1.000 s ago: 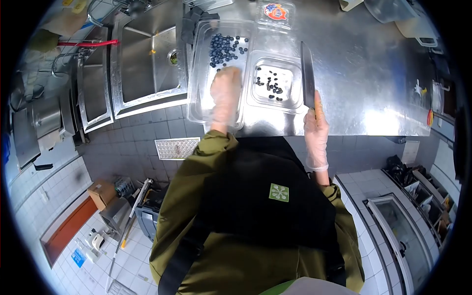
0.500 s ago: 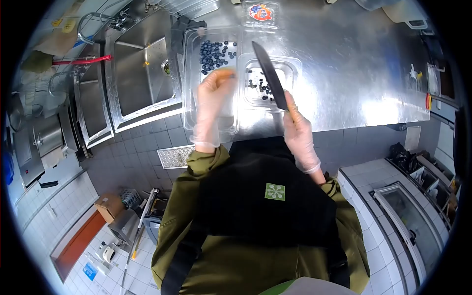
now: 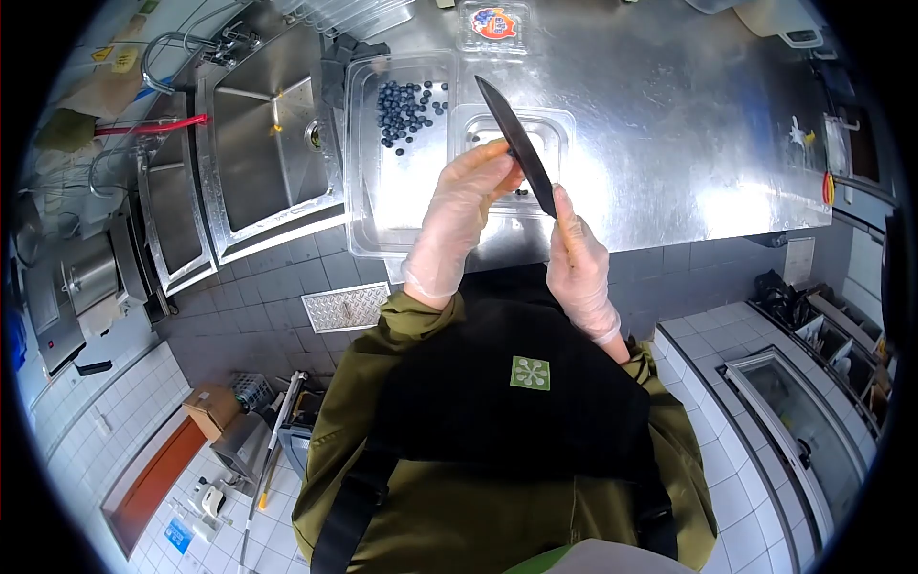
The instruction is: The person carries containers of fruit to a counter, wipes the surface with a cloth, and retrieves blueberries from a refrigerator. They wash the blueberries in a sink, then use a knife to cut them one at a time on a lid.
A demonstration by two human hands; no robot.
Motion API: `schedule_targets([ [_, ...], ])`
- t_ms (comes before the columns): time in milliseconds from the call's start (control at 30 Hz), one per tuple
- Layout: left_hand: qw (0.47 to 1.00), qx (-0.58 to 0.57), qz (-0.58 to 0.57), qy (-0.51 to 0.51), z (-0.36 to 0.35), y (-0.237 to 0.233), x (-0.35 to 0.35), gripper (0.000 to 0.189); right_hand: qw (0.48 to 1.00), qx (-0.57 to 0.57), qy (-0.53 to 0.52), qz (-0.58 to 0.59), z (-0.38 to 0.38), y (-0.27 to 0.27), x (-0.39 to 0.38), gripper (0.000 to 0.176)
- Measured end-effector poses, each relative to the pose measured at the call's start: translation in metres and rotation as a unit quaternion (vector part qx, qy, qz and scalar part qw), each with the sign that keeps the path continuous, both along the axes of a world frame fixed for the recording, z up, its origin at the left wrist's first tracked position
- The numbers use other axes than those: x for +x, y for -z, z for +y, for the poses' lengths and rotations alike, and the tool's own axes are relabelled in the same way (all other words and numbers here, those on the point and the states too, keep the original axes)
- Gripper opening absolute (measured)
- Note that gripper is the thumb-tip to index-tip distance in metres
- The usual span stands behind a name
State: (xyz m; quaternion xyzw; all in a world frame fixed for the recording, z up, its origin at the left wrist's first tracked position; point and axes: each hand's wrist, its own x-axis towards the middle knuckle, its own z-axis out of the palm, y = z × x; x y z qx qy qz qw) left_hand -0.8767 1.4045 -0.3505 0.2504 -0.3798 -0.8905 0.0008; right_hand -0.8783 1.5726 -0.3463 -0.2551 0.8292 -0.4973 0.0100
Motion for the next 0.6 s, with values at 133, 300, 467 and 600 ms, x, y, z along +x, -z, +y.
schedule_targets([
  [133, 0.999, 0.032, 0.025, -0.006, 0.001, 0.004, 0.002, 0.024, 1.000, -0.005, 0.005, 0.011, 0.000, 0.000, 0.002, 0.054],
  [300, 0.998, 0.047, 0.028, -0.019, 0.006, 0.004, 0.001, 0.024, 0.999, -0.011, 0.015, 0.040, 0.000, 0.000, 0.002, 0.054],
  [467, 0.999, 0.043, 0.026, -0.007, 0.008, 0.007, 0.001, 0.020, 0.998, 0.064, 0.005, 0.025, 0.008, 0.000, 0.006, 0.056],
  [600, 1.000, -0.006, -0.019, 0.006, 0.018, -0.004, 0.000, 0.019, 0.995, 0.093, 0.007, 0.030, 0.009, 0.003, 0.007, 0.056],
])
